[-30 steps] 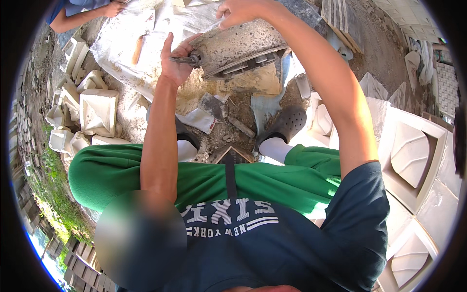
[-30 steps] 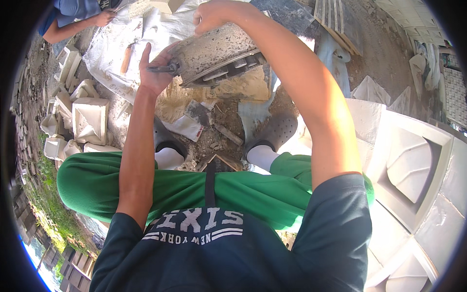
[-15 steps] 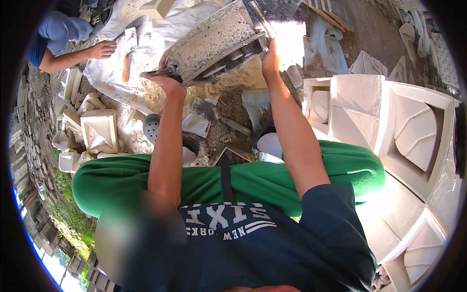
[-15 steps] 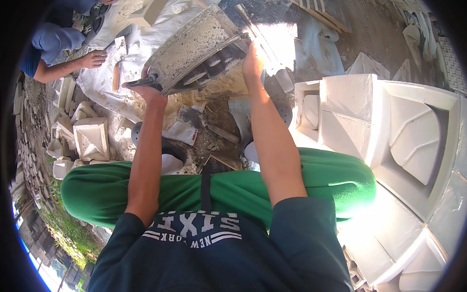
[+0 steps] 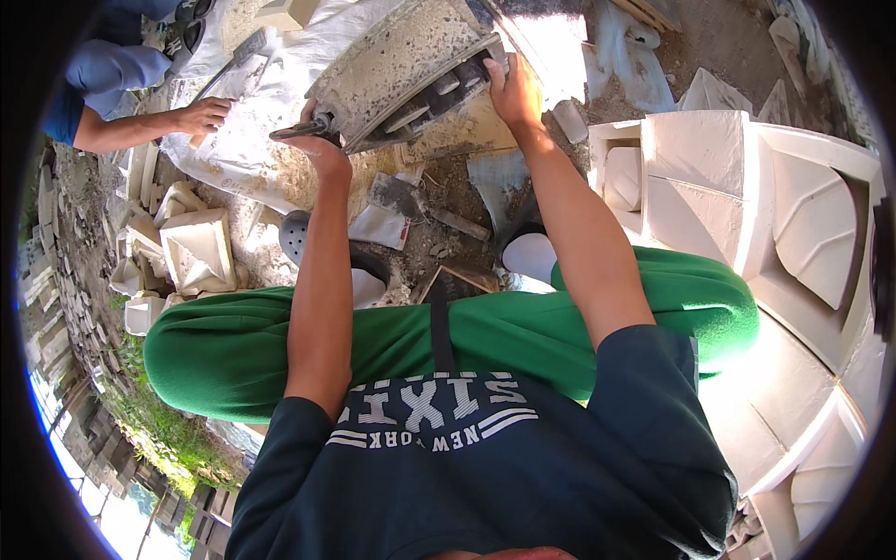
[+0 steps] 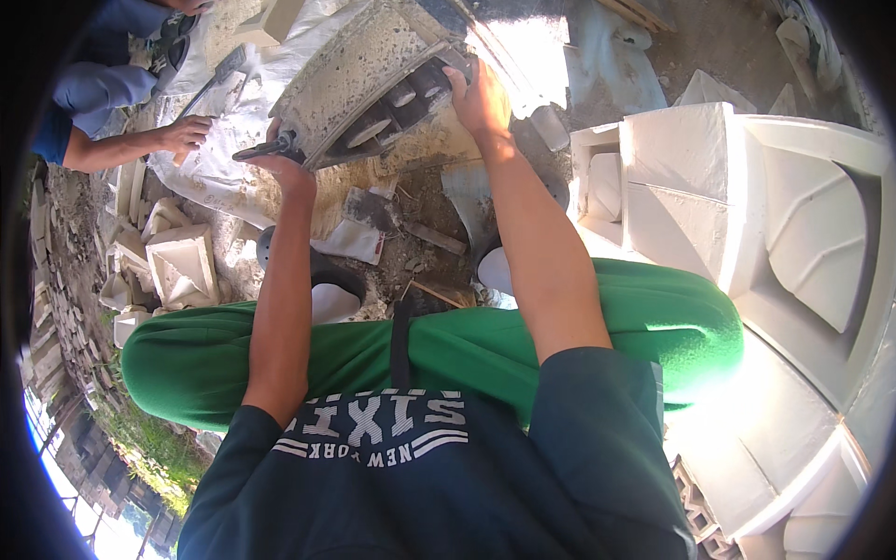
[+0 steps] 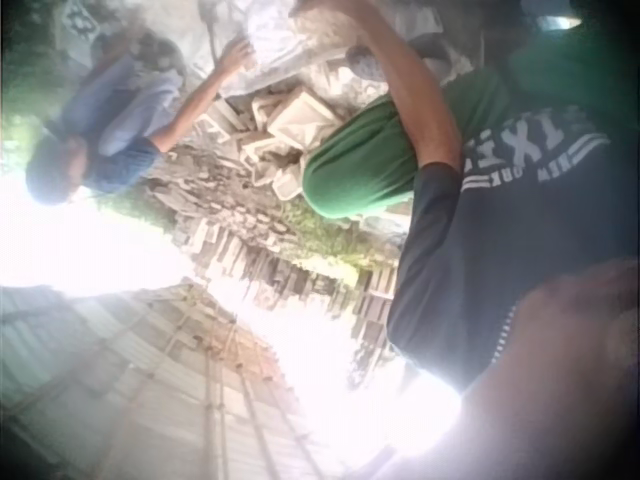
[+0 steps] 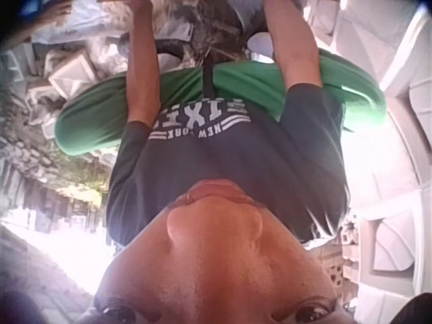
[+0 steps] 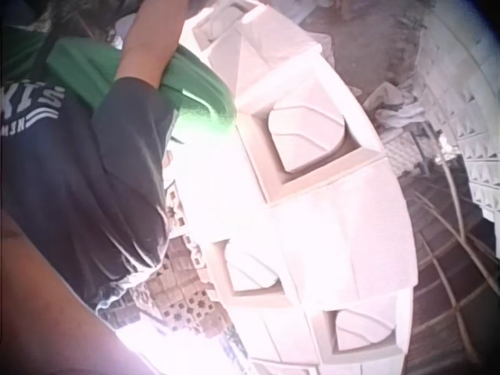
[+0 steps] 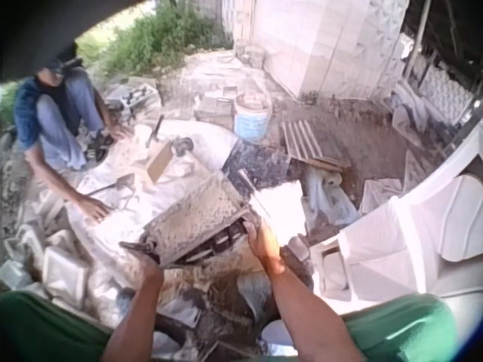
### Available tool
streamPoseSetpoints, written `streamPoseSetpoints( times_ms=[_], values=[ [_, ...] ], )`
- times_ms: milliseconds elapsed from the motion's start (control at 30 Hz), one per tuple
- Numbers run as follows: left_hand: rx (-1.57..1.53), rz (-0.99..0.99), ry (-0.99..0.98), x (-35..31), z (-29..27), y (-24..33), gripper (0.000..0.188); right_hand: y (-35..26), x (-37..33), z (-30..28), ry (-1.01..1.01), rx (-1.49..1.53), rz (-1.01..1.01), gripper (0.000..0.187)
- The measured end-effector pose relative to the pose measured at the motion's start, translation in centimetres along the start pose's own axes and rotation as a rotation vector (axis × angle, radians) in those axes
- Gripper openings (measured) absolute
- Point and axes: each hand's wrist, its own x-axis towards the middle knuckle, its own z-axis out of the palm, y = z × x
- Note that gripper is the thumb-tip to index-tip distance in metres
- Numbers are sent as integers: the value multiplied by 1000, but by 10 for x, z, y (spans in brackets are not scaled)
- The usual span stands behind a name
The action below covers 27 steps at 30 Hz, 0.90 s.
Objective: The person cleans and separates components of a stone-molding frame by hand, then uses a small trowel to scrape and move sand into the frame before smoothing it.
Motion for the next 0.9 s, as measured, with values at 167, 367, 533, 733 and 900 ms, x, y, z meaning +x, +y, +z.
streamPoseSetpoints(
  times_ms=[167, 367, 533, 733, 900],
  values=[
    [-7, -62, -56, -7, 8, 14, 109, -8, 3, 1, -19, -71, 65, 38],
    [88, -82, -55, -12, 8, 25, 104, 1, -2, -4, -36, -58, 45, 39],
    [131, -34, -82, -13, 1, 23, 99, -20, -22, 8, 122, 79, 158, 48],
    [135, -22, -84, -12, 2, 24, 101, -41, -55, 36, 224, 408, 310, 50],
    [26, -117, -97, -19, 3, 32, 106, -44, -57, 32, 153, 168, 124, 60]
  ],
)
